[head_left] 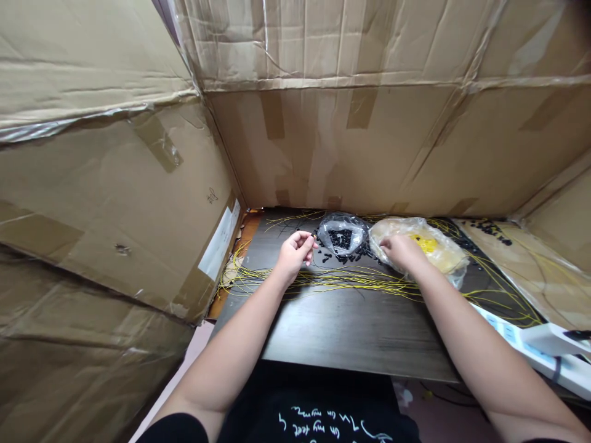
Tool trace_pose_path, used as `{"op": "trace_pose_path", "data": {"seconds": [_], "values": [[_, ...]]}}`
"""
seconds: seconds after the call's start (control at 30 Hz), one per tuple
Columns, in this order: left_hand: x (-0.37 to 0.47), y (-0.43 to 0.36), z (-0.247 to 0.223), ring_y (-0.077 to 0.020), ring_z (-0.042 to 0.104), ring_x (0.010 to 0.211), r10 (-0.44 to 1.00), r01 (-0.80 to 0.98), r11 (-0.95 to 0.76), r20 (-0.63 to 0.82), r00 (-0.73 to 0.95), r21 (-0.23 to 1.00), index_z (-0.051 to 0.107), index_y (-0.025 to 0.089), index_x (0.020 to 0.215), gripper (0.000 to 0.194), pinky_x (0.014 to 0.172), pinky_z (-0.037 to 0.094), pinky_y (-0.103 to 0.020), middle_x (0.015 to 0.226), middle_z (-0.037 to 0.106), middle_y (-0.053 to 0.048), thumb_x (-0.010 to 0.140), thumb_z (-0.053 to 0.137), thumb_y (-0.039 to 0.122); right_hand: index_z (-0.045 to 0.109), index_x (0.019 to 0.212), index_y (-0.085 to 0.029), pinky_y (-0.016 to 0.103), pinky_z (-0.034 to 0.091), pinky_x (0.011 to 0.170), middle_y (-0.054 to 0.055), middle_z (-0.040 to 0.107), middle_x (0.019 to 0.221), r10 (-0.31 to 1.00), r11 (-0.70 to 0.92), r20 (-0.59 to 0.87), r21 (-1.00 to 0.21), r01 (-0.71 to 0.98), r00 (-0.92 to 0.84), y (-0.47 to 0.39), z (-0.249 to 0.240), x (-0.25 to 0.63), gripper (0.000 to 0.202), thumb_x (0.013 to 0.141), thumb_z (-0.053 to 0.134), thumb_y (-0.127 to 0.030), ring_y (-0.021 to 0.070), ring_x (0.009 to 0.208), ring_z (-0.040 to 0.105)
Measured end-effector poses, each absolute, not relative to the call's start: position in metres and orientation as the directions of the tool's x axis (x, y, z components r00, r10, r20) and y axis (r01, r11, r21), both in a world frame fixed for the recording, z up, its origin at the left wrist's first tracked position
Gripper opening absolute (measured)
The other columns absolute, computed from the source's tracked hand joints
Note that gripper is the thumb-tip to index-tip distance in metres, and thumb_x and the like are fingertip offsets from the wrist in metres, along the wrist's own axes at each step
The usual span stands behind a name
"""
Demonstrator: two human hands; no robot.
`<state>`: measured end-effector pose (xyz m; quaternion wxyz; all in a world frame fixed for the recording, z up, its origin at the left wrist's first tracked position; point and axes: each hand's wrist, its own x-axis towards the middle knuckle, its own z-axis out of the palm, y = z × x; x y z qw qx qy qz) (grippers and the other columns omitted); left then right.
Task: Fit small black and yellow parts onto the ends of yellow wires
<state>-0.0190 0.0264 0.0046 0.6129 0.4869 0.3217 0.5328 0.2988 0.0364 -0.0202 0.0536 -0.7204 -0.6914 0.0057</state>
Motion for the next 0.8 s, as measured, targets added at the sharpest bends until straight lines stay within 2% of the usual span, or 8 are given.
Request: {"op": "trace_pose_path", "data": {"seconds": [0.1,0.27,0.4,0.47,0.57,0.67,0.73,0.8], "values": [[-0.018,0.024,0.006,-0.004,0.05,0.045,0.955,-0.34,-0.038,0.134,0.263,0.94,0.059,0.013,0.09,0.046,0.038,0.038,-0.016,0.077,0.07,-0.003,0.069,0.081,0.048,0.075,0.1,-0.02,0.028,0.044,0.077,0.009,0.073,0.103,0.991,0.013,0.132,-0.118,0.993,0.003,0.037,-0.032,0.296,0.024,0.088,0.055,-0.027,0.0234,0.096,0.066],[-0.015,0.019,0.006,-0.0055,0.054,0.048,0.947,-0.343,-0.041,0.146,0.285,0.938,0.063,0.012,0.088,0.044,0.039,0.039,-0.017,0.085,0.073,-0.007,0.066,0.084,0.045,0.074,0.095,-0.016,0.028,0.044,0.082,0.01,0.071,0.101,0.974,0.075,0.22,-0.109,0.991,-0.049,0.037,-0.041,0.3,0.022,0.088,0.054,-0.021,0.0226,0.096,0.064],[-0.012,0.015,0.008,-0.005,0.051,0.045,0.943,-0.341,-0.09,0.19,0.274,0.936,0.068,0.012,0.083,0.04,0.039,0.038,-0.018,0.074,0.071,-0.004,0.065,0.085,0.043,0.074,0.098,-0.015,0.032,0.045,0.076,0.013,0.067,0.095,0.947,0.013,0.321,-0.085,0.996,0.015,0.03,-0.038,0.304,0.03,0.093,0.046,-0.025,0.0243,0.086,0.063],[-0.011,0.013,0.01,-0.0054,0.05,0.045,0.94,-0.324,-0.113,0.206,0.27,0.939,0.069,0.012,0.083,0.038,0.039,0.037,-0.018,0.068,0.068,-0.003,0.066,0.084,0.042,0.074,0.101,-0.014,0.034,0.046,0.074,0.014,0.066,0.094,0.911,0.007,0.41,-0.123,0.992,0.044,0.026,-0.031,0.303,0.033,0.094,0.043,-0.026,0.0246,0.084,0.063],[-0.01,0.01,0.012,-0.0061,0.05,0.046,0.939,-0.283,-0.141,0.219,0.267,0.949,0.072,0.013,0.084,0.035,0.039,0.037,-0.018,0.062,0.064,-0.001,0.068,0.084,0.041,0.072,0.103,-0.015,0.035,0.049,0.076,0.013,0.065,0.096,0.83,0.138,0.555,-0.306,0.942,0.059,0.019,-0.014,0.293,0.03,0.093,0.048,-0.029,0.0221,0.082,0.063],[-0.011,0.007,0.014,-0.0065,0.05,0.047,0.939,-0.235,-0.167,0.227,0.26,0.958,0.073,0.014,0.085,0.032,0.04,0.038,-0.018,0.059,0.061,0.001,0.07,0.082,0.04,0.071,0.099,-0.018,0.036,0.053,0.078,0.009,0.067,0.095,0.796,0.348,0.597,-0.59,0.728,0.103,0.006,0.003,0.265,0.025,0.088,0.061,-0.037,0.0193,0.079,0.064],[-0.011,0.005,0.016,-0.0064,0.051,0.049,0.936,-0.193,-0.192,0.239,0.26,0.962,0.073,0.014,0.085,0.03,0.042,0.038,-0.018,0.061,0.061,0.001,0.071,0.082,0.039,0.07,0.098,-0.019,0.035,0.056,0.077,0.008,0.069,0.093,0.855,0.397,0.503,-0.79,0.467,0.124,-0.005,0.009,0.238,0.028,0.083,0.068,-0.041,0.0193,0.081,0.066],[-0.011,0.003,0.016,-0.0064,0.052,0.051,0.926,-0.148,-0.233,0.266,0.268,0.961,0.073,0.014,0.084,0.028,0.045,0.04,-0.018,0.064,0.062,0.0,0.072,0.081,0.038,0.071,0.098,-0.018,0.034,0.057,0.074,0.007,0.071,0.087,0.94,0.309,0.333,-0.923,0.231,0.07,-0.016,0.008,0.212,0.032,0.08,0.072,-0.045,0.0188,0.078,0.068]]}}
